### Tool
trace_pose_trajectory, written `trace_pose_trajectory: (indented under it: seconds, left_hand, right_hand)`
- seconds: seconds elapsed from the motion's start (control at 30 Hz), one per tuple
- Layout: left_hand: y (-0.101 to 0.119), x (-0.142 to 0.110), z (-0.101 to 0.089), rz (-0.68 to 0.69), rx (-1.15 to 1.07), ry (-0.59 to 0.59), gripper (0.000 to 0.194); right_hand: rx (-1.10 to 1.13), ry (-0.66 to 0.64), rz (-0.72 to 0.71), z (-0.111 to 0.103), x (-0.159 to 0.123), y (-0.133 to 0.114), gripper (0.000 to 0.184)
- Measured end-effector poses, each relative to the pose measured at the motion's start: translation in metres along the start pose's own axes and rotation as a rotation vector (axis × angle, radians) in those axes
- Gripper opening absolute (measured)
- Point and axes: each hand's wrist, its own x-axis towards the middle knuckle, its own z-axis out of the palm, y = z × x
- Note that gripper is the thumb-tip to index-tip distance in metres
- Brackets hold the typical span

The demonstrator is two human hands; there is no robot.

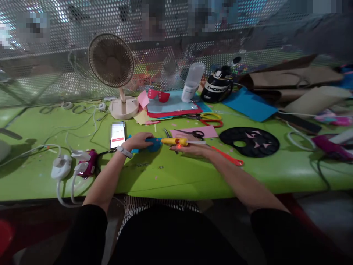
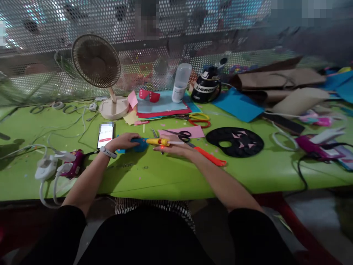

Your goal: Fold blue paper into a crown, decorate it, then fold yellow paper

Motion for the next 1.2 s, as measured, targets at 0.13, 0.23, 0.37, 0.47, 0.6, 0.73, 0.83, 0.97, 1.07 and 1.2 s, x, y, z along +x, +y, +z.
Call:
trace_pose_trajectory:
  seconds: [0.13,0.23,0.37,0.47,0.6,0.73,0.83,0.97,1.07,1.2]
  left_hand:
    - [-0.004,0.002,0.000,0.010,-0.032,0.006,0.031]
    - [-0.007,0.004,0.001,0.014,-0.056,0.015,0.033]
    - [-0.009,0.005,0.003,0.008,-0.077,0.031,0.033]
    - [-0.009,0.005,0.003,0.000,-0.086,0.040,0.033]
    - [-0.009,0.006,0.004,-0.019,-0.088,0.045,0.035]
    - [-0.009,0.006,0.004,-0.033,-0.089,0.041,0.035]
    - [-0.008,0.005,0.004,-0.033,-0.097,0.036,0.034]
    - [-0.007,0.005,0.005,-0.032,-0.102,0.038,0.034]
    - [-0.007,0.005,0.004,-0.030,-0.103,0.035,0.034]
    - [-0.006,0.005,0.004,-0.029,-0.103,0.035,0.034]
  right_hand:
    - [-0.026,-0.011,0.023,0.005,-0.002,-0.008,0.029]
    - [-0.066,0.029,0.019,0.009,-0.002,-0.008,0.032]
    - [-0.054,0.078,0.002,0.016,0.000,-0.005,0.037]
    - [-0.024,0.123,0.005,0.024,-0.001,-0.009,0.036]
    - [0.018,0.153,0.018,0.033,-0.007,-0.013,0.036]
    - [0.015,0.162,0.037,0.036,-0.012,-0.009,0.034]
    - [0.003,0.138,0.027,0.036,-0.013,-0.007,0.034]
    - [-0.022,0.140,0.039,0.038,-0.012,-0.007,0.037]
    - [-0.024,0.130,0.072,0.037,-0.013,-0.012,0.039]
    - [-0.029,0.059,0.102,0.032,-0.015,-0.021,0.041]
